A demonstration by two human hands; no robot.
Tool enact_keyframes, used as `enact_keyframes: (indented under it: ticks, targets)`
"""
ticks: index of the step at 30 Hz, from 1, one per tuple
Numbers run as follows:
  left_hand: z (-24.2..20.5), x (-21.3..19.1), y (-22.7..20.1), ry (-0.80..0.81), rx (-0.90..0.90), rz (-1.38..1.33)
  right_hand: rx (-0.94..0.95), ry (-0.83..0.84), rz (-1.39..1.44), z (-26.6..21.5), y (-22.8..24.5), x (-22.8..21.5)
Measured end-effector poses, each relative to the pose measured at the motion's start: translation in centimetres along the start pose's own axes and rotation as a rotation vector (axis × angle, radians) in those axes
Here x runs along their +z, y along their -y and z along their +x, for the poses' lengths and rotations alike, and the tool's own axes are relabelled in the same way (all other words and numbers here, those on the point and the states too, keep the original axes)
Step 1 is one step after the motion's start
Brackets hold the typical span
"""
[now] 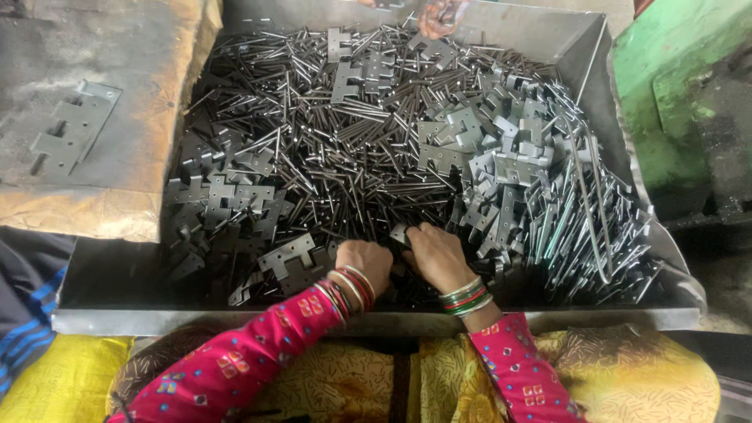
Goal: The person sorts small metal hinge-like parts from a large mixed pile in a metal bin, separating them by hand into a distinct pile. A coworker across the bin also sorts parts and places them onto a wooden board.
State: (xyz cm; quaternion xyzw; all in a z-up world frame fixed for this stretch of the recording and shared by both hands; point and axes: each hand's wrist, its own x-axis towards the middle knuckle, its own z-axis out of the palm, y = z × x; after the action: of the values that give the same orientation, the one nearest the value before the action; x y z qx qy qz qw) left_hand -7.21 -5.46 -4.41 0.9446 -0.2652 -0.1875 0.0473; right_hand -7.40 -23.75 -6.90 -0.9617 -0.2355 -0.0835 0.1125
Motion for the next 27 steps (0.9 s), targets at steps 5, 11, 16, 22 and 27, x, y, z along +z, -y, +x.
enact_keyframes:
  ticks: [5,11,16,22,27]
  targets:
    - [0.9,-1.5,3.2,0.08,0.008,-0.238,-0.018,0.041,0.035,0.0,-0.4,0.5]
    - [1.7,-5.5,7.8,-0.067,0.048,-0.954,0.273,-0.28,0.437,0.9,-0.9,-2.1]
    - [1.9,-7.9,9.8,-0.333,0.168,-1.56,0.657,-0.426,1.509,0.9,-2.8,-6.1]
    - [-0.3,-4.8,2.2,-0.617,0.302,-0.88,0.669,-0.161,2.19,1.2,2.2,-4.3]
    - [-0.3,-4.4,2.5,-0.517,0.059,-0.387,0.81,-0.018,1.72,0.8,3.4,-3.4]
